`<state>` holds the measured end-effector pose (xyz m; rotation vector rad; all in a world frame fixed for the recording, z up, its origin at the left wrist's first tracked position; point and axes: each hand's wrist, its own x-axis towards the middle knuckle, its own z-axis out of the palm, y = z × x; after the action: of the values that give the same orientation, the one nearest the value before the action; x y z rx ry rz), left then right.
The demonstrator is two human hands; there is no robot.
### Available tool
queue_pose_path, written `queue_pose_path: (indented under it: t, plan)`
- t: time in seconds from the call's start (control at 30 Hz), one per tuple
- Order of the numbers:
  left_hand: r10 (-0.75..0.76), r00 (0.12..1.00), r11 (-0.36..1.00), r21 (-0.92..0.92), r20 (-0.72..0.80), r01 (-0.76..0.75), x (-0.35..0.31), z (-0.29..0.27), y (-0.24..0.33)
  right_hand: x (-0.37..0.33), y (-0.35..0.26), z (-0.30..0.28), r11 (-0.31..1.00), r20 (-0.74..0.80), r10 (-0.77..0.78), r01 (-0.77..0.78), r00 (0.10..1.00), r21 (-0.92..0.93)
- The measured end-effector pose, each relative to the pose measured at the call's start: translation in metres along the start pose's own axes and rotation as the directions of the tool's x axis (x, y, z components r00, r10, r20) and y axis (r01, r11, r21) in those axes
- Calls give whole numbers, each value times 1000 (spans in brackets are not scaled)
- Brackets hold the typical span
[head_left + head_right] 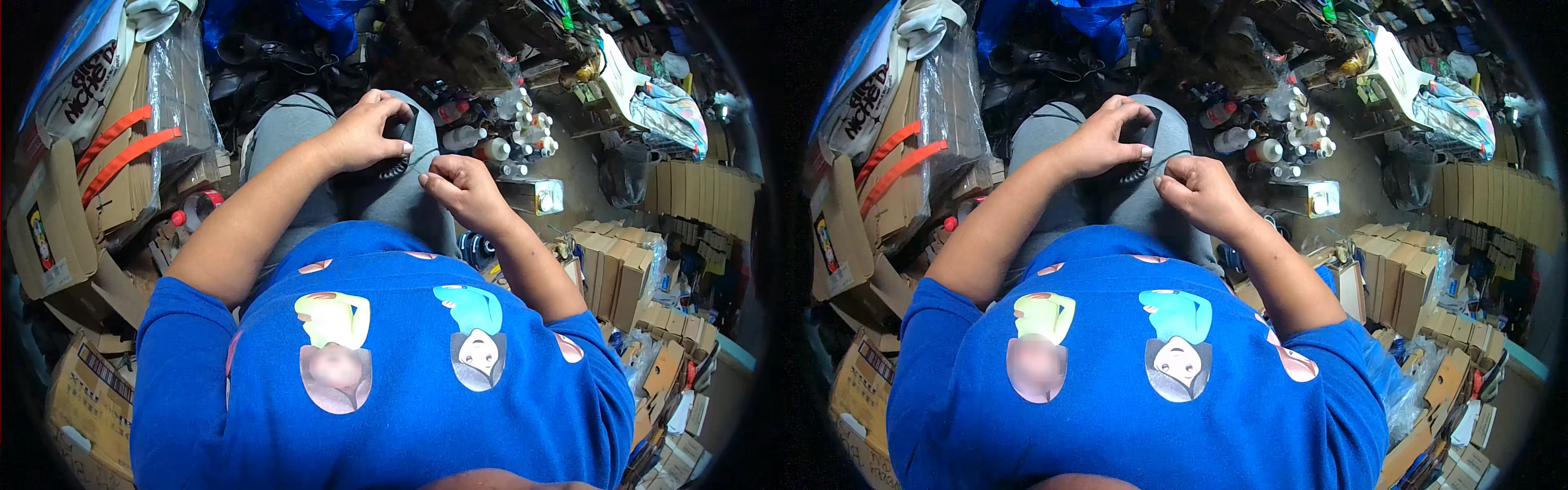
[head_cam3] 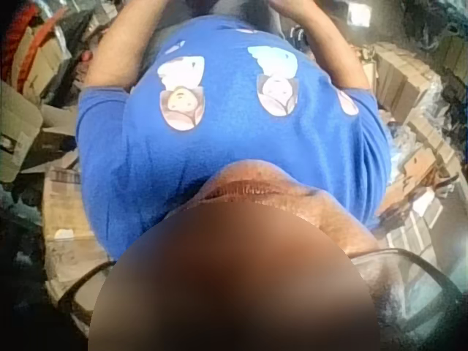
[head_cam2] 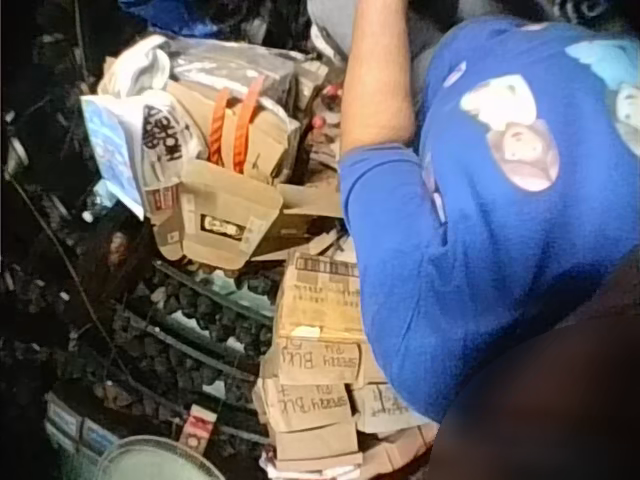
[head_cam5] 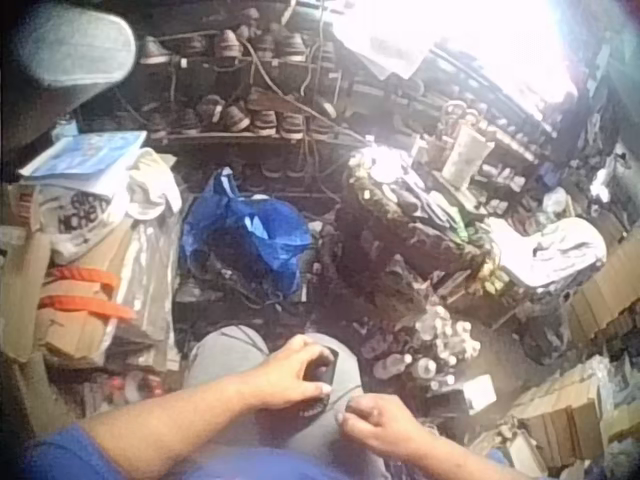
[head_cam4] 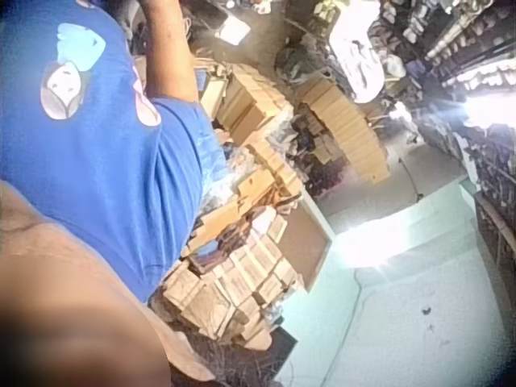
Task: The person is manually stitching or lacing together parts of a black shoe.
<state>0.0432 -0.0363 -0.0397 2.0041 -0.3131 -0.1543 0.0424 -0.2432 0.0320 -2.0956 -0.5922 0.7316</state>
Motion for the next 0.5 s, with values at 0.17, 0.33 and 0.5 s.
queue_pose_path:
  t: [0.17, 0.33, 0.5]
  plan:
    - [-34, 999, 999, 36, -1, 34, 9, -14, 1, -20, -19, -30, 943, -69, -4, 27, 998, 331]
    - [-59, 977, 998, 3, 204, 60, 22, -34, -1, -7, -12, -22, 980, -101, -90, 70, 991, -184]
    - [-54, 948, 968, -216, 314, 127, 26, -37, 0, 5, -7, -15, 941, -71, -109, 80, 991, -330]
